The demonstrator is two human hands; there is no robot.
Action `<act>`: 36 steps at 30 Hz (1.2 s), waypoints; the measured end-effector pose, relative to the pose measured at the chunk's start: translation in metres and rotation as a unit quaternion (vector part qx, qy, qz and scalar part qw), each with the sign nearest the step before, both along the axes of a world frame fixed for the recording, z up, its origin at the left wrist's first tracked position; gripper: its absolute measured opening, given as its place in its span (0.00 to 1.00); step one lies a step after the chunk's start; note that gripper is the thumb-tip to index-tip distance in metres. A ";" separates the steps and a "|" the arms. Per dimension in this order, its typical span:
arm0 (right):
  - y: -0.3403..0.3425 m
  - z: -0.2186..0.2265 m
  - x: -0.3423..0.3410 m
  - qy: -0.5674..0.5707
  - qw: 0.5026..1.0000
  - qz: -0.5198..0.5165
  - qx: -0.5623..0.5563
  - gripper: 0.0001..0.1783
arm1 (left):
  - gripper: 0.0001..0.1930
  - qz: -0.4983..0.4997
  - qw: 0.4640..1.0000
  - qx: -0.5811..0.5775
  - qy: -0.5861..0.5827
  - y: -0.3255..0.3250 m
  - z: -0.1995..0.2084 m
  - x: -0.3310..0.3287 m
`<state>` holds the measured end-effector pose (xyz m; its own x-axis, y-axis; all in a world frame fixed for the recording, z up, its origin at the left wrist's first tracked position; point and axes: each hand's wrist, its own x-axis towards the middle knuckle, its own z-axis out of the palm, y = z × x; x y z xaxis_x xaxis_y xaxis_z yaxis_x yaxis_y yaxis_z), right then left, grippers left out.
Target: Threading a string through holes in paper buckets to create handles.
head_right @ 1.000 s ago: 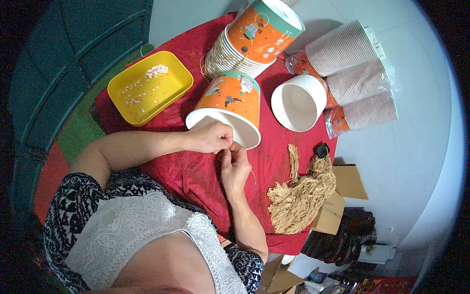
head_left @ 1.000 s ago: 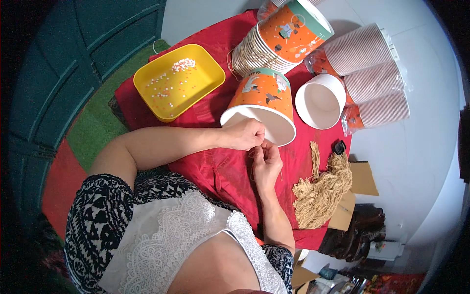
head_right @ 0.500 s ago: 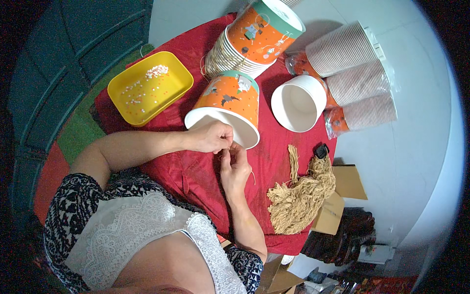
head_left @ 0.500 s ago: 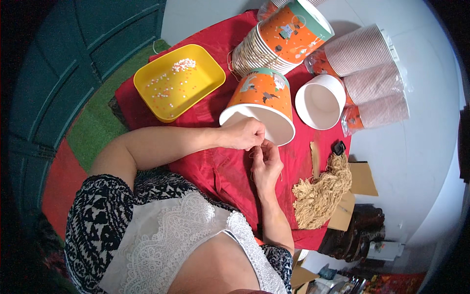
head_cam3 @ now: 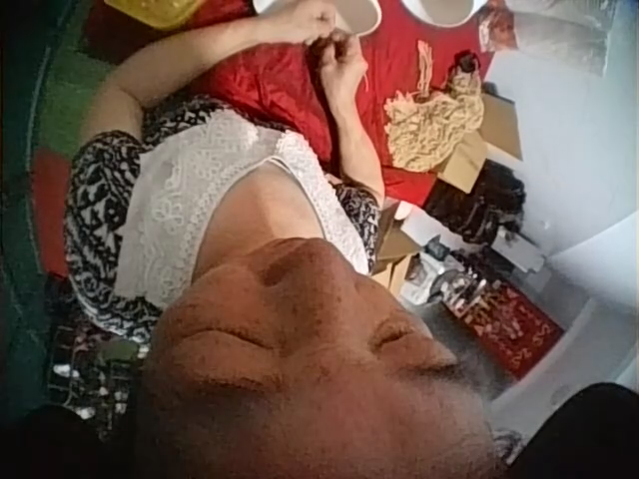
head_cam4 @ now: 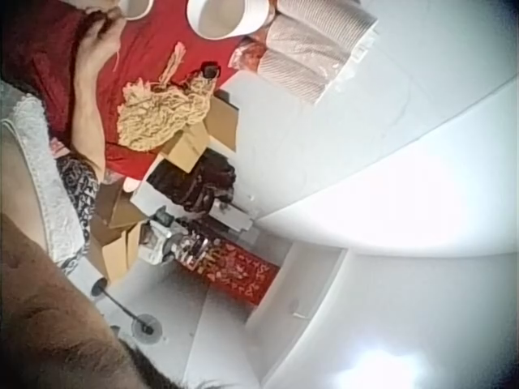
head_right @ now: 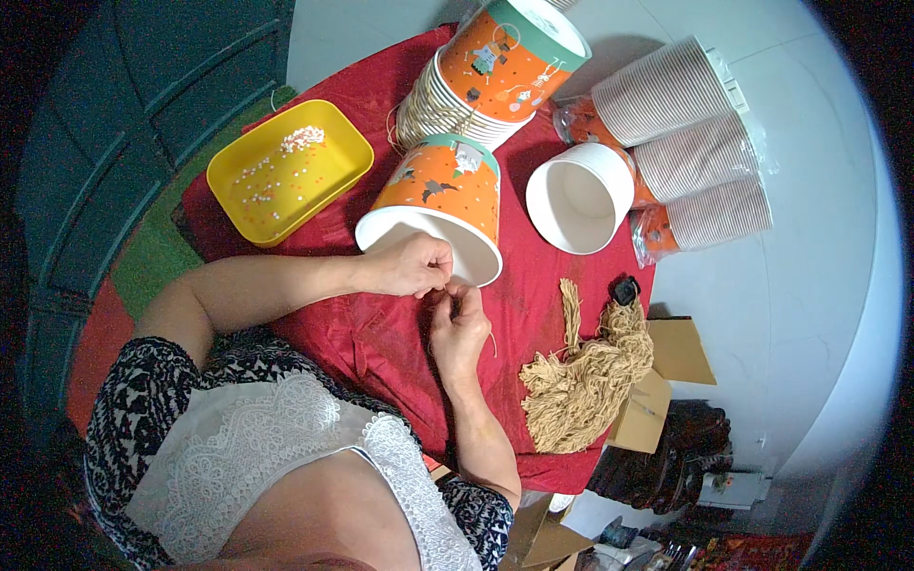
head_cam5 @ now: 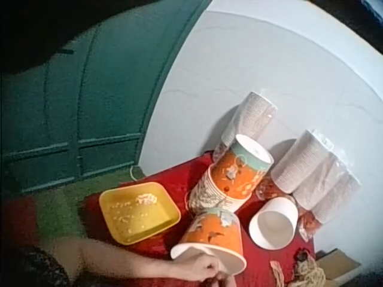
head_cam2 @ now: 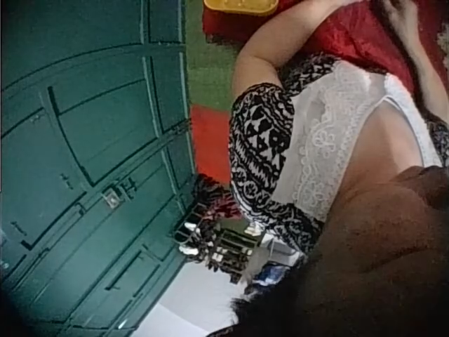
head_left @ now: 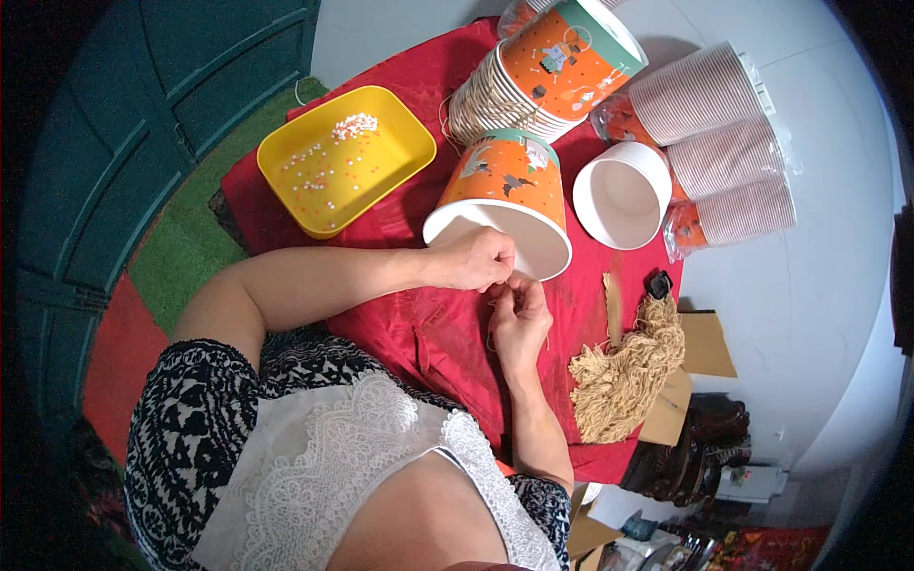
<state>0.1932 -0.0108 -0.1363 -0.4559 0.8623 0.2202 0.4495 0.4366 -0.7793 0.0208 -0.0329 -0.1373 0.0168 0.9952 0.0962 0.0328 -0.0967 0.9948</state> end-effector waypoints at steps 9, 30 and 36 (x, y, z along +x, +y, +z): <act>-0.004 0.006 -0.006 0.003 0.998 0.031 0.046 0.08 | 0.04 0.006 1.000 0.003 0.019 0.001 -0.002 0.001; 0.002 0.000 -0.005 0.045 0.997 0.030 0.052 0.03 | 0.01 0.065 0.955 0.068 0.280 -0.008 0.009 0.000; 0.002 0.000 -0.009 0.049 0.995 0.026 0.080 0.04 | 0.04 0.073 0.955 0.088 0.273 -0.005 -0.004 0.000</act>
